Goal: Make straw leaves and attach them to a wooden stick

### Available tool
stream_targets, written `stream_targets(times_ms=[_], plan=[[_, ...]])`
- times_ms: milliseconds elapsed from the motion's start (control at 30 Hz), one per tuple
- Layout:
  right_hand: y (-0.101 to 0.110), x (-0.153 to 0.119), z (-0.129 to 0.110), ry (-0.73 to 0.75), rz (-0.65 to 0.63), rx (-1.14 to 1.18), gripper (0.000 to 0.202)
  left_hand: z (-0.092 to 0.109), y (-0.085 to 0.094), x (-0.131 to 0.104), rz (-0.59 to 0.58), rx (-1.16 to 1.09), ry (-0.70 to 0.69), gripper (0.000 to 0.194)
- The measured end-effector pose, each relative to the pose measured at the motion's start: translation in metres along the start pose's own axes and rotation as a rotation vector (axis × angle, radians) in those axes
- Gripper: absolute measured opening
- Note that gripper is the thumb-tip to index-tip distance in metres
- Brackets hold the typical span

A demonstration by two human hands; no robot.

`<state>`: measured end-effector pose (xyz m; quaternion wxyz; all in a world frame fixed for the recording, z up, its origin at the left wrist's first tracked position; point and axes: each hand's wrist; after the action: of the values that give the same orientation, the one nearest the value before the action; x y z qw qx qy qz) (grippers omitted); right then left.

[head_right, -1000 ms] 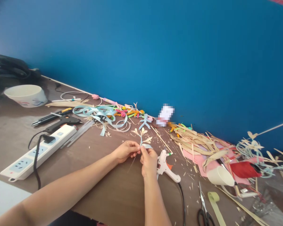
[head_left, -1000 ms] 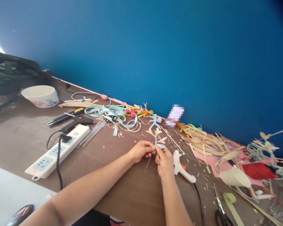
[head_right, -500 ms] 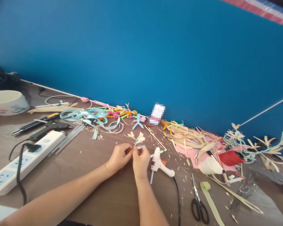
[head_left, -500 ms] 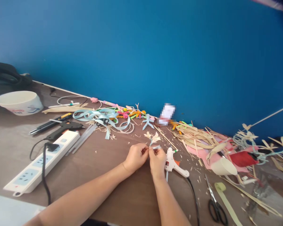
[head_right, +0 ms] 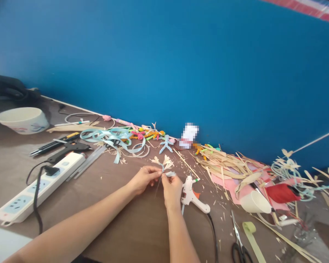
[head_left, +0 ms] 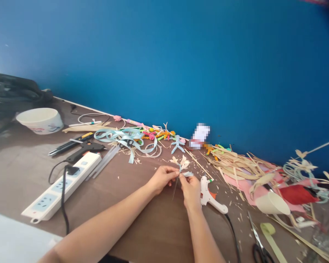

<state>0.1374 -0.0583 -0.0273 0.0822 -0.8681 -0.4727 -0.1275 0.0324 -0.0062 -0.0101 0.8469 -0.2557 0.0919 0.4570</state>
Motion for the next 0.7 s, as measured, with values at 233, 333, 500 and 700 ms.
stream_targets(times_ms=[233,333,500,700], plan=[[0.001,-0.001,0.003,0.076,-0.044,-0.209,0.027,-0.003,0.006,0.005,-0.107,-0.162,0.153,0.029],[0.000,-0.002,0.002,0.108,-0.051,-0.251,0.027,-0.004,0.005,0.004,-0.144,-0.199,0.157,0.027],[-0.001,-0.003,-0.007,0.147,-0.087,-0.305,0.023,-0.006,-0.002,0.001,-0.106,-0.216,0.107,0.026],[-0.004,-0.006,-0.006,0.179,-0.092,-0.302,0.021,-0.006,-0.002,0.002,-0.044,-0.209,0.082,0.025]])
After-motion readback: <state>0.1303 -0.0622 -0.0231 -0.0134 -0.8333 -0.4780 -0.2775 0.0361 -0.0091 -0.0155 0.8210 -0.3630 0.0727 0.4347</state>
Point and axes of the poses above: each hand's wrist, its own x-axis towards the middle knuckle, its own y-axis out of the back of the hand, z = x × y, and after that the axes turned 15 degrees about y, right-handed
